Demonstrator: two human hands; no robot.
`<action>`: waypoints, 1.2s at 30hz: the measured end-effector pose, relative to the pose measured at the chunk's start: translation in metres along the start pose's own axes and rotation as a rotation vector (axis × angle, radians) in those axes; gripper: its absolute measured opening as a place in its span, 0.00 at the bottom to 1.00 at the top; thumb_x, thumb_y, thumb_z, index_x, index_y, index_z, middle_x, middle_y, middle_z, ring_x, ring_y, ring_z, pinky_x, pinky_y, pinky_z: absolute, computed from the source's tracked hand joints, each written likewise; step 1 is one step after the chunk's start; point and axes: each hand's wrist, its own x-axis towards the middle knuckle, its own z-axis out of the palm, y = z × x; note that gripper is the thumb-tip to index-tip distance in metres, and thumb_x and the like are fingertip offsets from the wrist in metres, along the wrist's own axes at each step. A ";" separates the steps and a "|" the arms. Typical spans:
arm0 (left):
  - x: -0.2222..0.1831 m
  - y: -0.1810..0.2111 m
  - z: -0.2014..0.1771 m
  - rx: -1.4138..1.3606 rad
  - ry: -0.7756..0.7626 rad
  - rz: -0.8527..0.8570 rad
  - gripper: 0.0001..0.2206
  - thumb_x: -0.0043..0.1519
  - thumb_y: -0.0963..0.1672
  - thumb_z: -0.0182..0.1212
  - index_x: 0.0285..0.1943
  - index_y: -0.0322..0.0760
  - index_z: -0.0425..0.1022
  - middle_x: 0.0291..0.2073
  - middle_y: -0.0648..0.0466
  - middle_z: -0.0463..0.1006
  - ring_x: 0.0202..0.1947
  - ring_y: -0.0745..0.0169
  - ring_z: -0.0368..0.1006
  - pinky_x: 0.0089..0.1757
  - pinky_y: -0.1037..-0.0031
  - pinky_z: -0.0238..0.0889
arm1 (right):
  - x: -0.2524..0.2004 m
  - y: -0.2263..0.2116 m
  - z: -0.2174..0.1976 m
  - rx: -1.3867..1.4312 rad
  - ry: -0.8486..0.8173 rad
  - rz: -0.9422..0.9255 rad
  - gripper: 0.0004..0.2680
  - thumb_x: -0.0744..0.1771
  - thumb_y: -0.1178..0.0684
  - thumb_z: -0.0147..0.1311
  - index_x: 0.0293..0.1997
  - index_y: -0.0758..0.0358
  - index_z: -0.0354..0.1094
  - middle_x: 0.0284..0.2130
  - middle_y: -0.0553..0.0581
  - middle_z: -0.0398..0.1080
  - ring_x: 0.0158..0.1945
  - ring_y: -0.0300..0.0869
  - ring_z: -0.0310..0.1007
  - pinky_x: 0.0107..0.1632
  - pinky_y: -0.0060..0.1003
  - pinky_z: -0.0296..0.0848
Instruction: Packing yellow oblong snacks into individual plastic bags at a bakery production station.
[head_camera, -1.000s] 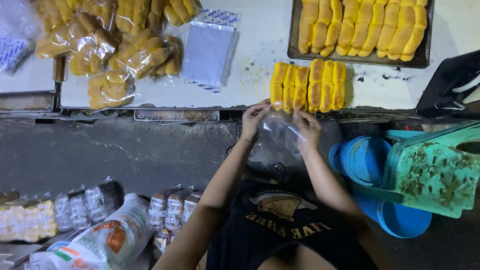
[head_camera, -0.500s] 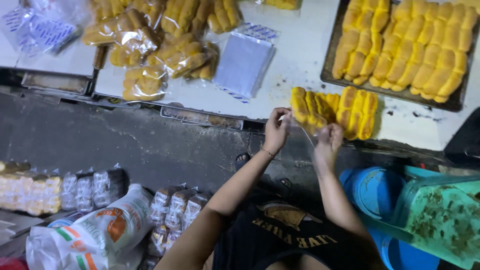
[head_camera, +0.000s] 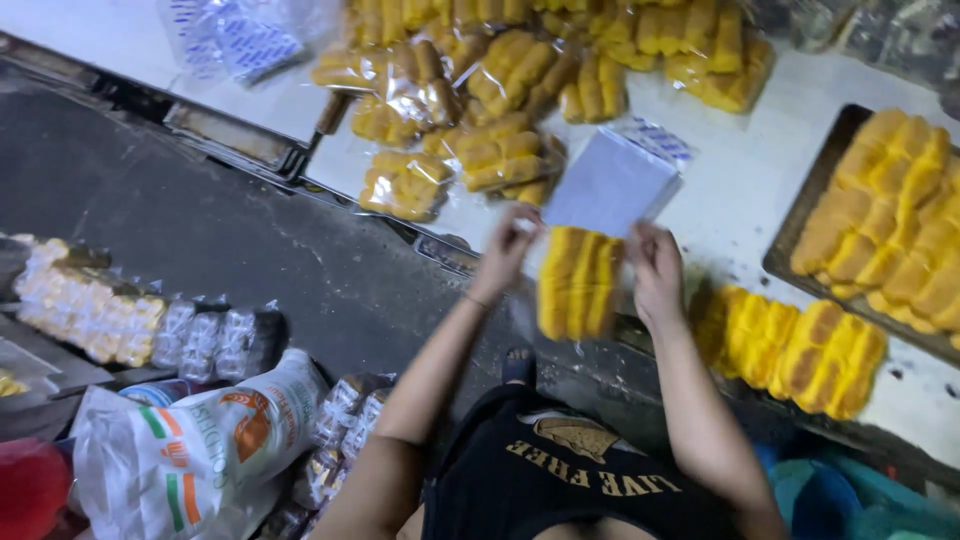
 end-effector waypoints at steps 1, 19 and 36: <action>0.021 0.037 -0.041 0.209 0.046 0.219 0.04 0.64 0.40 0.63 0.46 0.38 0.77 0.42 0.47 0.77 0.36 0.54 0.71 0.40 0.67 0.64 | 0.027 0.008 0.027 0.003 -0.078 -0.074 0.08 0.70 0.63 0.55 0.54 0.63 0.66 0.48 0.55 0.67 0.57 0.40 0.66 0.62 0.38 0.64; -0.006 0.111 0.011 0.517 -0.586 0.099 0.05 0.64 0.47 0.62 0.44 0.46 0.75 0.24 0.57 0.80 0.29 0.51 0.79 0.37 0.65 0.72 | -0.028 -0.074 0.012 0.052 -0.428 0.240 0.04 0.68 0.63 0.55 0.45 0.63 0.69 0.24 0.54 0.72 0.26 0.37 0.73 0.35 0.35 0.75; -0.179 -0.029 0.355 -0.339 -0.408 -0.431 0.06 0.63 0.39 0.65 0.47 0.36 0.80 0.51 0.49 0.78 0.52 0.53 0.76 0.53 0.64 0.69 | -0.218 0.050 -0.295 -0.228 0.638 0.013 0.03 0.68 0.59 0.63 0.44 0.65 0.76 0.44 0.56 0.71 0.51 0.43 0.71 0.56 0.35 0.69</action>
